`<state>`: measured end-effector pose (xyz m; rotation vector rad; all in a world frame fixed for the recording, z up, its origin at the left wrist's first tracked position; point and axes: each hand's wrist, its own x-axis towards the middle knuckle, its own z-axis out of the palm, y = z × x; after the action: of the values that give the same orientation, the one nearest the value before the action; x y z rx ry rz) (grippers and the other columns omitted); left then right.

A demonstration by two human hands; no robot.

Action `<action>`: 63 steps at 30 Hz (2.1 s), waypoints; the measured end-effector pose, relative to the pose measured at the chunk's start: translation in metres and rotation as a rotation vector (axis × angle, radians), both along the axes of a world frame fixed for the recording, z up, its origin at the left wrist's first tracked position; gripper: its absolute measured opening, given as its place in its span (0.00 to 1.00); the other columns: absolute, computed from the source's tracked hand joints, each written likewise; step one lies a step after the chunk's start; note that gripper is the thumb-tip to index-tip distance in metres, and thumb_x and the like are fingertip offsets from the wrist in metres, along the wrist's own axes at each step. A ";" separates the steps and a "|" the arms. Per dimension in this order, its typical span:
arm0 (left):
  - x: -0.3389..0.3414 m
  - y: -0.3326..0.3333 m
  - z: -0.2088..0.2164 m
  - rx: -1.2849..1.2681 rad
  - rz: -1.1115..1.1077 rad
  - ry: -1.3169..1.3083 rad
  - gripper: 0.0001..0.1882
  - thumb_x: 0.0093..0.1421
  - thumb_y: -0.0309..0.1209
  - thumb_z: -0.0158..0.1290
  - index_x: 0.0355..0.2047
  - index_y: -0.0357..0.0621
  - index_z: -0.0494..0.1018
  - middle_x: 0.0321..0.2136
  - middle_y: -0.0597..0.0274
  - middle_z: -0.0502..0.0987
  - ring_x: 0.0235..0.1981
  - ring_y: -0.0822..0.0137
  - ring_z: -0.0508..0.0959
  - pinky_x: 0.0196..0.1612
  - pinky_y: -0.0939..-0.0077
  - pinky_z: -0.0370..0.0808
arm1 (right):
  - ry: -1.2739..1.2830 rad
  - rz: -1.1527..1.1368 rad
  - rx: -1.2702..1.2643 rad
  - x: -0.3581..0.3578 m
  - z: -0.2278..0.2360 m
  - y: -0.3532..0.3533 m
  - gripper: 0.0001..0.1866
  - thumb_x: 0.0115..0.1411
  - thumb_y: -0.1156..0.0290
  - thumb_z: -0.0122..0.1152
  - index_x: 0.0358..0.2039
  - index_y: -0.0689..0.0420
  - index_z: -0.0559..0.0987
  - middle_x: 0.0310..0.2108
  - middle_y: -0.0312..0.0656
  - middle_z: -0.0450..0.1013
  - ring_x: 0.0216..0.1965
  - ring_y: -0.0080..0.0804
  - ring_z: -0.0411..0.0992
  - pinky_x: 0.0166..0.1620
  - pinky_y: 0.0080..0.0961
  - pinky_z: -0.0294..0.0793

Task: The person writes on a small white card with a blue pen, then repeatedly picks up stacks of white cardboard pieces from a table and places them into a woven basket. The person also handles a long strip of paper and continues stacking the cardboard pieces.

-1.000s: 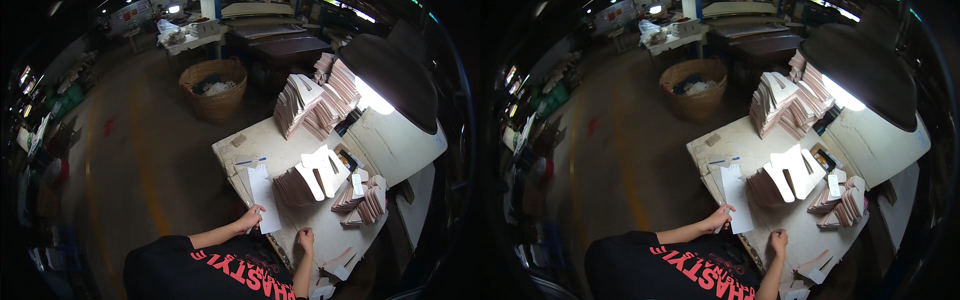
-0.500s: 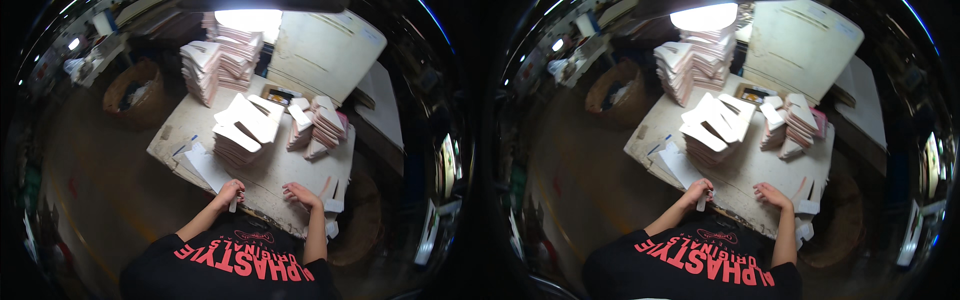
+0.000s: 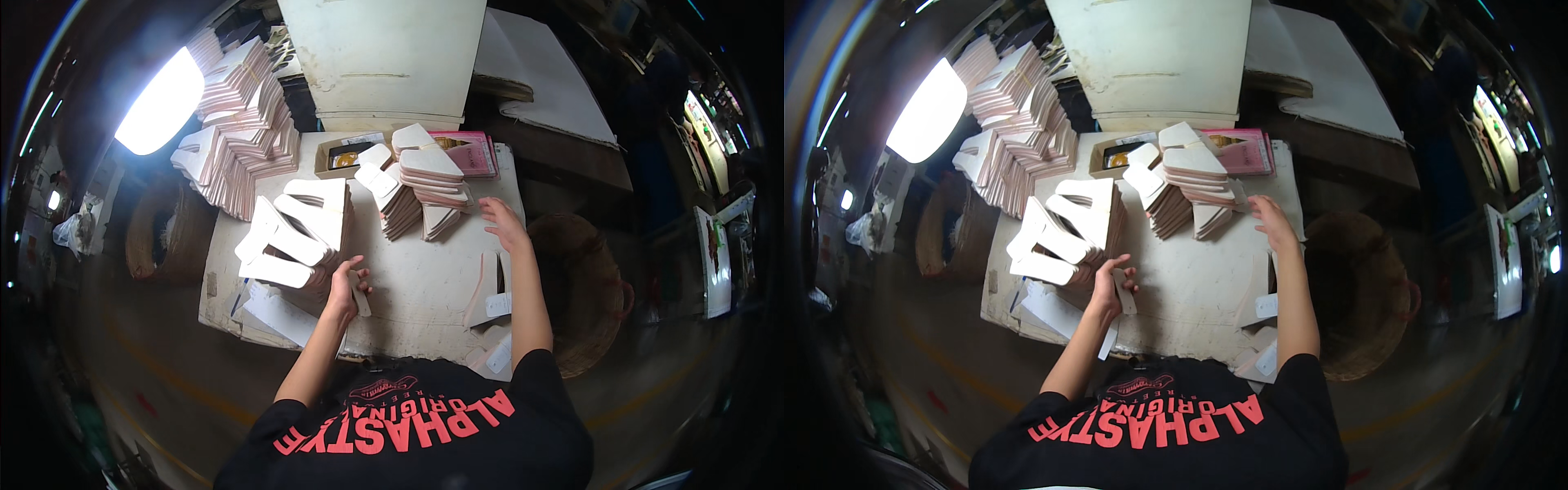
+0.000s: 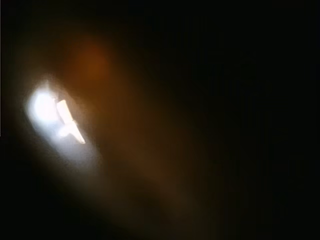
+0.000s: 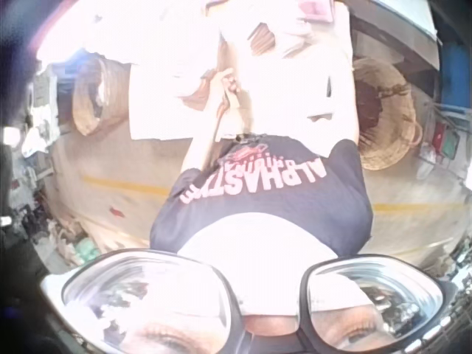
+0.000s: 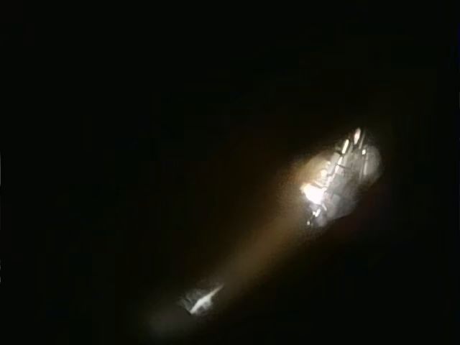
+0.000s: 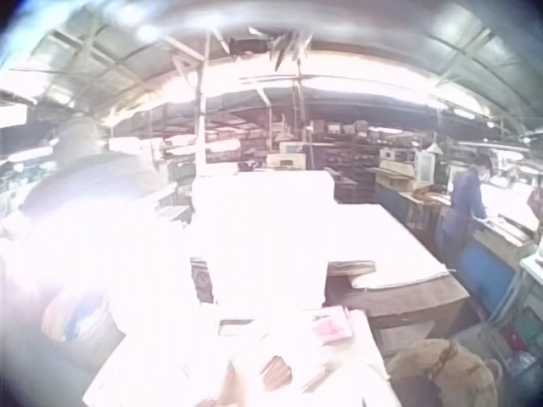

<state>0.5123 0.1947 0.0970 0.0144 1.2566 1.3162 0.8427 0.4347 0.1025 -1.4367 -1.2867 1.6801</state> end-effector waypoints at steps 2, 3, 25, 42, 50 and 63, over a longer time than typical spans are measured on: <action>0.001 0.034 -0.004 0.006 0.031 0.039 0.24 0.68 0.44 0.48 0.62 0.51 0.70 0.39 0.61 0.74 0.25 0.72 0.65 0.33 0.68 0.73 | 0.012 0.016 -0.026 -0.012 -0.009 0.024 0.30 0.72 0.45 0.50 0.65 0.52 0.73 0.65 0.46 0.69 0.66 0.44 0.65 0.67 0.52 0.63; 0.002 0.052 -0.008 -0.017 0.008 0.145 0.29 0.69 0.50 0.45 0.67 0.54 0.68 0.44 0.60 0.77 0.26 0.72 0.64 0.35 0.67 0.71 | 0.023 0.031 -0.049 -0.019 -0.015 0.035 0.31 0.72 0.44 0.50 0.66 0.52 0.73 0.66 0.47 0.69 0.68 0.43 0.64 0.67 0.54 0.62; -0.016 0.166 -0.090 0.050 0.187 0.234 0.33 0.77 0.54 0.34 0.72 0.45 0.63 0.67 0.59 0.73 0.66 0.60 0.73 0.68 0.63 0.69 | -0.283 0.011 0.326 -0.078 -0.027 0.155 0.35 0.66 0.48 0.65 0.61 0.64 0.77 0.56 0.52 0.79 0.56 0.41 0.78 0.55 0.42 0.79; 0.019 0.183 -0.052 0.132 -0.266 0.111 0.45 0.73 0.69 0.32 0.75 0.47 0.59 0.69 0.57 0.70 0.68 0.57 0.72 0.68 0.58 0.72 | 0.167 0.378 -0.168 -0.046 0.016 0.079 0.38 0.78 0.41 0.43 0.74 0.58 0.66 0.70 0.43 0.69 0.67 0.27 0.69 0.67 0.24 0.67; 0.094 0.238 -0.045 0.247 -0.495 -0.012 0.44 0.74 0.67 0.32 0.75 0.46 0.59 0.69 0.53 0.70 0.65 0.57 0.75 0.66 0.61 0.73 | 0.281 0.047 -0.212 0.039 0.001 0.079 0.34 0.79 0.46 0.44 0.71 0.63 0.70 0.65 0.43 0.73 0.63 0.27 0.72 0.64 0.22 0.70; 0.120 0.269 -0.047 0.249 -0.819 0.444 0.51 0.73 0.70 0.16 0.64 0.38 0.70 0.29 0.55 0.81 0.31 0.62 0.79 0.46 0.66 0.74 | 0.370 -0.277 0.057 0.085 0.004 0.049 0.39 0.77 0.40 0.46 0.74 0.59 0.66 0.70 0.43 0.68 0.70 0.34 0.65 0.69 0.28 0.63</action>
<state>0.6323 0.4640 0.0500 0.9439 1.2333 0.7447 0.9278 0.4837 0.1070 -1.1425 -0.8825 1.6116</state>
